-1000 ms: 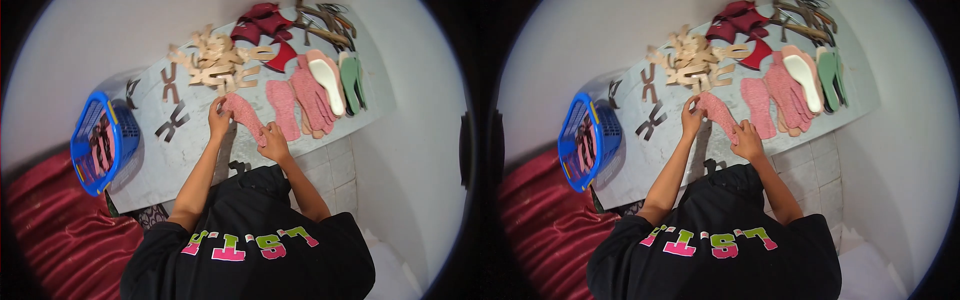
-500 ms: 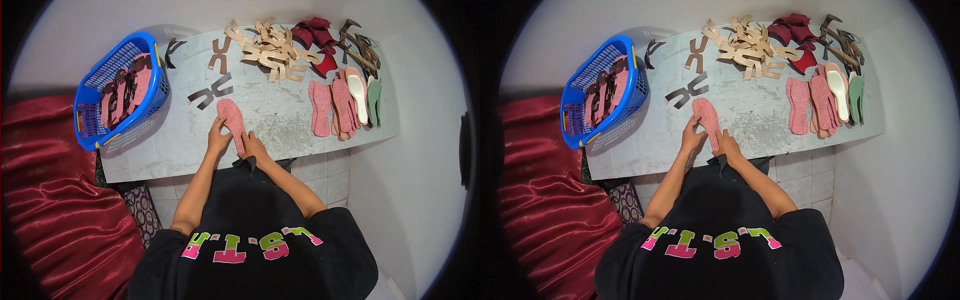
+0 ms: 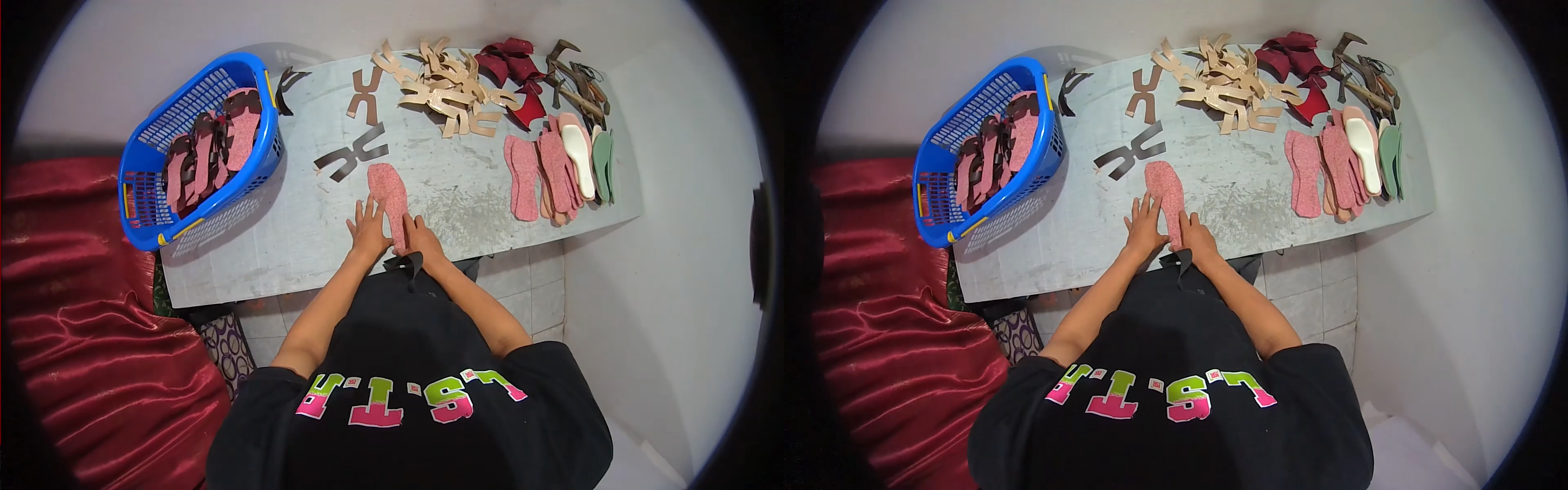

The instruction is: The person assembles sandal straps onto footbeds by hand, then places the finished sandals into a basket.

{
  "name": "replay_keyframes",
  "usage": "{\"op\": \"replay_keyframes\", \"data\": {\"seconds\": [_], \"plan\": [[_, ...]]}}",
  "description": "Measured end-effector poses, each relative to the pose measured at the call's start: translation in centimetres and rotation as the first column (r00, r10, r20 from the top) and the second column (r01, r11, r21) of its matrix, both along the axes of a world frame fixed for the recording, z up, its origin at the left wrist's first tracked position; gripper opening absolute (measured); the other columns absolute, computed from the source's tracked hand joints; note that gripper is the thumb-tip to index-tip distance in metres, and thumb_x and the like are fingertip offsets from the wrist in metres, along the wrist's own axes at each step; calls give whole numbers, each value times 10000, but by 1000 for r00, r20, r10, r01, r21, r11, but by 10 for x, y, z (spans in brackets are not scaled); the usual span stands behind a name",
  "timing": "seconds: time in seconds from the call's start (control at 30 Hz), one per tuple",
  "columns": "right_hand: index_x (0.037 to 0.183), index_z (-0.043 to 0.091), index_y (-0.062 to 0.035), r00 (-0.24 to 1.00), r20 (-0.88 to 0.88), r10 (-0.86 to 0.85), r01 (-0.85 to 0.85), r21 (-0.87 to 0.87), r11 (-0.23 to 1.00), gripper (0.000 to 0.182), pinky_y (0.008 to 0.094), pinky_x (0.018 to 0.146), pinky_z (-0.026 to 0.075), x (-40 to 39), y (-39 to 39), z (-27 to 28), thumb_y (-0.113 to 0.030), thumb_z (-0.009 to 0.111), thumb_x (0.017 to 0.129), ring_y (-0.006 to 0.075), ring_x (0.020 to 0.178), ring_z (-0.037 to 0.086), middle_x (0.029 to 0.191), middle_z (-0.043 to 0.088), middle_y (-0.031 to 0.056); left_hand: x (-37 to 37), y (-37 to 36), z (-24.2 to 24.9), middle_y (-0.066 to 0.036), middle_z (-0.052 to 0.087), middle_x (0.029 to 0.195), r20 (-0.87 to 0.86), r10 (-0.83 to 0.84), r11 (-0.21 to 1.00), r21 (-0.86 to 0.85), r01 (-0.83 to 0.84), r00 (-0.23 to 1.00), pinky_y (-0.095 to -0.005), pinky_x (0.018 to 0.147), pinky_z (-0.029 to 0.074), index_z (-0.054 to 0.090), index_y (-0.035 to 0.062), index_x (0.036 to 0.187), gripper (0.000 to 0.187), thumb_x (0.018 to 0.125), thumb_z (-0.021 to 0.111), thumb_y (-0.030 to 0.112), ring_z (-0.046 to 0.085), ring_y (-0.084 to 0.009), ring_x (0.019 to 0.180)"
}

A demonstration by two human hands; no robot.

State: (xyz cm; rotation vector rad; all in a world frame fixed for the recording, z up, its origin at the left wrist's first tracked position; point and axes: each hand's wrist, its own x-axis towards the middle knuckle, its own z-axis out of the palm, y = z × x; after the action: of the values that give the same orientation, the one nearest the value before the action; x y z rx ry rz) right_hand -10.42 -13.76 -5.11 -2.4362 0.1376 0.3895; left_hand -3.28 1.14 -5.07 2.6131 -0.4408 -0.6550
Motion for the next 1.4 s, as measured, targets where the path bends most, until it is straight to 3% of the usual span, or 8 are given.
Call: {"op": "replay_keyframes", "data": {"seconds": [0.3,0.5,0.57,0.8,0.93,1.1,1.3,1.4], "plan": [[1395,359,-88,997,23,-78,75,105,992,887,519,815,512,7,-11,-15,-298,817,666,504,973,575,1162,479,255,4,-2,3,-89,150,1603,5,-56,996,70,55,998,-730,1032,298,319,183,1495,1035,631,888,196,160,-416,1448],[1398,346,-92,999,-4,-50,50,66,997,828,519,814,513,11,-10,-8,-219,778,704,509,973,573,1140,476,256,-1,0,2,-106,112,1617,44,-103,993,54,100,994,-747,1016,287,271,151,1514,1021,674,850,158,140,-431,1454],[1401,339,-92,999,0,-37,37,66,997,823,518,812,513,13,-11,-8,-203,771,710,510,973,572,1140,475,256,-1,-2,3,-79,181,1604,46,-99,989,116,93,994,-720,1031,303,333,155,1491,964,681,854,205,167,-398,1457],[1406,322,-89,999,-14,-49,49,43,998,825,512,813,514,14,-8,-19,-145,759,708,509,984,566,1141,467,254,-1,-6,5,-82,163,1608,29,-88,986,141,83,996,-726,1032,295,337,150,1489,950,690,847,205,163,-410,1454],[1423,323,-57,1000,-1,-22,22,34,999,815,517,802,512,14,-8,-21,-232,744,747,512,944,586,1120,458,280,0,-7,2,-91,151,1610,30,-91,986,140,86,995,-732,1031,288,348,142,1485,940,690,845,198,154,-421,1454],[1412,281,-68,994,-103,-38,35,-27,999,950,512,802,525,20,-1,-16,-133,827,637,509,980,575,1160,453,278,4,-9,4,-112,147,1607,-15,-96,984,150,97,995,-741,1025,284,356,130,1480,908,707,829,187,141,-442,1452],[1426,231,-38,968,-242,-61,40,-93,995,1016,514,749,553,34,9,0,-171,838,622,522,911,608,1167,449,298,5,-12,-8,-159,152,1598,4,-107,986,131,105,994,-775,983,290,362,99,1470,880,710,804,146,160,-489,1432],[1430,221,-22,963,-257,-76,51,-103,993,1032,509,740,559,37,10,1,-185,834,616,519,901,615,1172,448,303,4,-12,-13,-139,114,1612,15,-104,984,144,101,994,-785,975,278,325,132,1493,966,674,836,156,135,-479,1444]]}}
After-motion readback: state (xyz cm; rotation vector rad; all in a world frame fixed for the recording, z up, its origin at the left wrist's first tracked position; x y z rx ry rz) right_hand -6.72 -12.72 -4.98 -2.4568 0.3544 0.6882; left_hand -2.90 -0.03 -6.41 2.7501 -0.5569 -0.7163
